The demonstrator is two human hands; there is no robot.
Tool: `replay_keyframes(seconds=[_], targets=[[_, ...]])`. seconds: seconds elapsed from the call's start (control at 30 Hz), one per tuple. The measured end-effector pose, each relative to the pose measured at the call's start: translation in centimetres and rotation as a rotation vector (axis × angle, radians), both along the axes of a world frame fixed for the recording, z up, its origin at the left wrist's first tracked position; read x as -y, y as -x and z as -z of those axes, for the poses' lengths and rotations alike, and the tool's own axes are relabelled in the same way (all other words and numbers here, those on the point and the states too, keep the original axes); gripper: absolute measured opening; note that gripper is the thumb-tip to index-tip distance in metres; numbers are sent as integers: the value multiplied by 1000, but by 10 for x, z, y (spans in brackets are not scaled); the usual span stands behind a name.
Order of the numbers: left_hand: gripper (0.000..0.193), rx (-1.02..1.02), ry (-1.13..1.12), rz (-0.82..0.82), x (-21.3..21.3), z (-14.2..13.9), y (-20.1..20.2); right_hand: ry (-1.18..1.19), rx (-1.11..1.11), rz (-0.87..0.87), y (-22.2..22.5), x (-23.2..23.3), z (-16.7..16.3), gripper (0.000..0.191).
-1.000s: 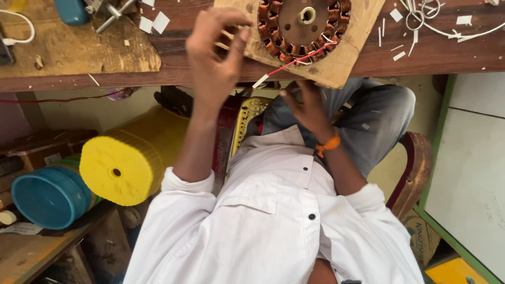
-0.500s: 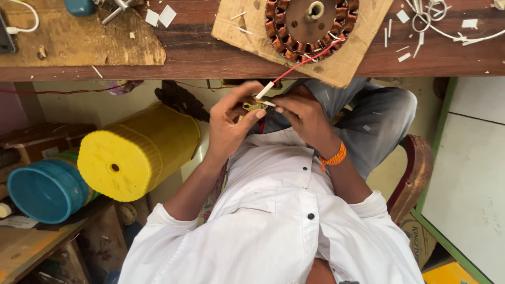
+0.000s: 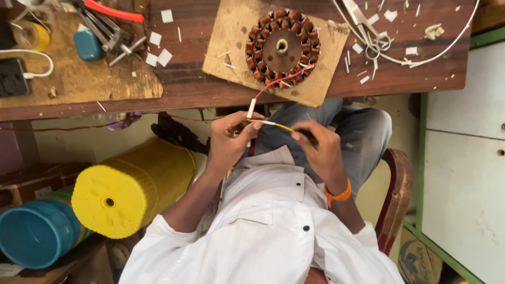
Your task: The person inserts insulated wires into slots of a copper-wound motor stator, then strips and twists wire ends together. The person works at a cluttered bench with tools and spare wire pieces visible.
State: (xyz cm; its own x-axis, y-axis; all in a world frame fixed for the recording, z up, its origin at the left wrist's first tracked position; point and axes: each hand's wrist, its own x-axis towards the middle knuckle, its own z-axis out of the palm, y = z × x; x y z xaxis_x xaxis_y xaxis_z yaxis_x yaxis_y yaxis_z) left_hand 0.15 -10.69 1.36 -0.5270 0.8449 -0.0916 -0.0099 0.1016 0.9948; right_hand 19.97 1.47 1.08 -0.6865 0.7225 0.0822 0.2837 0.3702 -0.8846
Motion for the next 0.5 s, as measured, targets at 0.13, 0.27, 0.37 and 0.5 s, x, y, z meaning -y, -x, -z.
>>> replay_keyframes(seconds=[0.13, 0.27, 0.37, 0.5], targets=[[19, -2, 37, 7, 3, -2, 17, 251, 37, 60, -26, 3, 12, 16], [20, 8, 112, 176, -5, -9, 23, 225, -19, 67, -37, 11, 27, 18], [22, -215, 135, 248, -14, -23, 26, 176, 120, 283, -40, 12, 36, 19], [28, -707, -71, 50, -27, -49, 27, 307, 136, 478, -49, 9, 42, 17]])
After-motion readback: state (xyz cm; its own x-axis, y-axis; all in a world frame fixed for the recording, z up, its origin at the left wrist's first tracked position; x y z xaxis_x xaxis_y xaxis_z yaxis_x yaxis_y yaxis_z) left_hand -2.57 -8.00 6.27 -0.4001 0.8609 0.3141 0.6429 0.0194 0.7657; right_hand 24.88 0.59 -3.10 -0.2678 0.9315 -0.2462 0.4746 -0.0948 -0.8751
